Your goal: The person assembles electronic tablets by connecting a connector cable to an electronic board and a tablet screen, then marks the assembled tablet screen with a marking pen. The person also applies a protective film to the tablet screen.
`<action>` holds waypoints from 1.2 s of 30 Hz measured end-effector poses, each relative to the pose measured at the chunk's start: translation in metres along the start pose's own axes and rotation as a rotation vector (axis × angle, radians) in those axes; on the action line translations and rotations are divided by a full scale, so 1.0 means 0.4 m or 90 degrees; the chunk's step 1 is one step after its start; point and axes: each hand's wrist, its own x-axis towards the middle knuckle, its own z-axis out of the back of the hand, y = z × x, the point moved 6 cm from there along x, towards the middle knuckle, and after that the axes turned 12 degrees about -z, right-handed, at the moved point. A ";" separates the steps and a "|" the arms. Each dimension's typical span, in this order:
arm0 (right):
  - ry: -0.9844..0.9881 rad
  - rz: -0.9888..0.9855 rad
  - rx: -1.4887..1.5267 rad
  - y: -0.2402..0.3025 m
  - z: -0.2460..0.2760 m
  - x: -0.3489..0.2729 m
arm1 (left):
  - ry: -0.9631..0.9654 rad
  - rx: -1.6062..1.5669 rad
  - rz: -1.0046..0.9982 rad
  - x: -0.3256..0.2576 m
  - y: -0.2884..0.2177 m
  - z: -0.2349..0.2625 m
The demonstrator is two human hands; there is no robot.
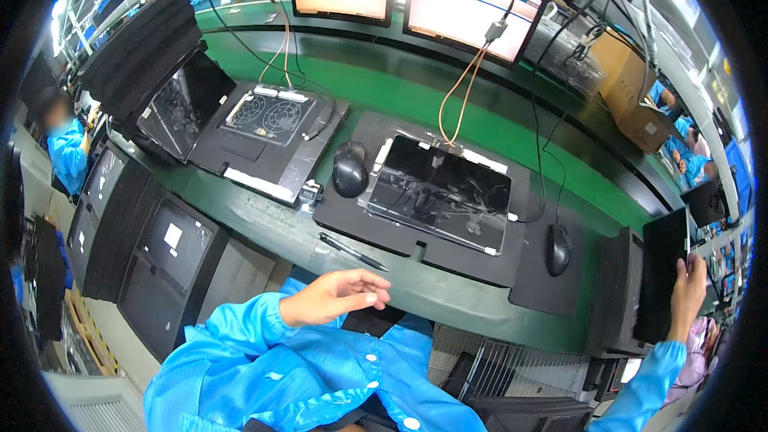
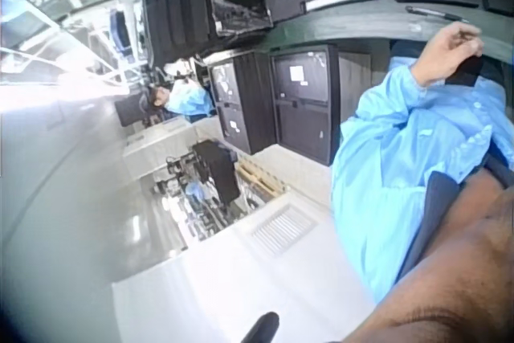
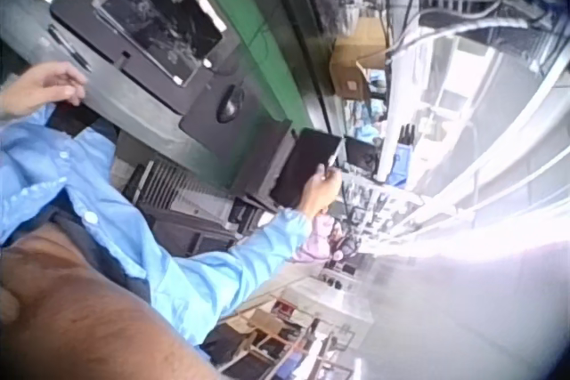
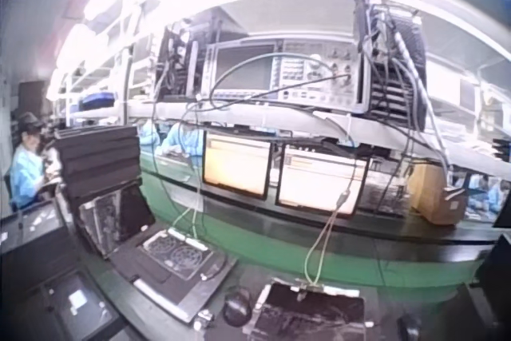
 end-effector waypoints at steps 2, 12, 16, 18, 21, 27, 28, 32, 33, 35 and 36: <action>-0.097 0.078 0.021 0.236 0.137 -0.119 | 0.058 0.040 -0.025 0.046 -0.011 -0.026; 0.557 0.172 0.772 1.255 -0.020 -0.406 | -0.021 0.074 -0.216 -0.038 -0.249 0.051; 0.426 0.502 0.652 1.579 -0.242 -0.419 | -0.314 -0.135 -0.298 -0.182 -0.287 0.200; 0.403 0.541 0.415 1.695 -0.378 -0.468 | -0.424 -0.272 -0.322 -0.261 -0.284 0.291; 0.313 0.654 0.331 1.771 -0.486 -0.502 | -0.449 -0.382 -0.350 -0.309 -0.302 0.380; 0.418 0.660 0.366 1.809 -0.396 -0.540 | -0.511 -0.495 -0.410 -0.355 -0.312 0.505; 0.466 0.610 0.503 1.796 -0.338 -0.560 | -0.508 -0.509 -0.431 -0.356 -0.311 0.523; 0.516 0.505 0.811 1.719 -0.162 -0.654 | -0.482 -0.519 -0.415 -0.318 -0.313 0.525; 0.486 0.510 0.824 1.712 -0.138 -0.668 | -0.481 -0.500 -0.418 -0.312 -0.317 0.519; 0.455 0.513 0.823 1.712 -0.127 -0.681 | -0.478 -0.483 -0.418 -0.307 -0.313 0.511; 0.421 0.521 0.824 1.710 -0.121 -0.679 | -0.452 -0.460 -0.407 -0.302 -0.314 0.506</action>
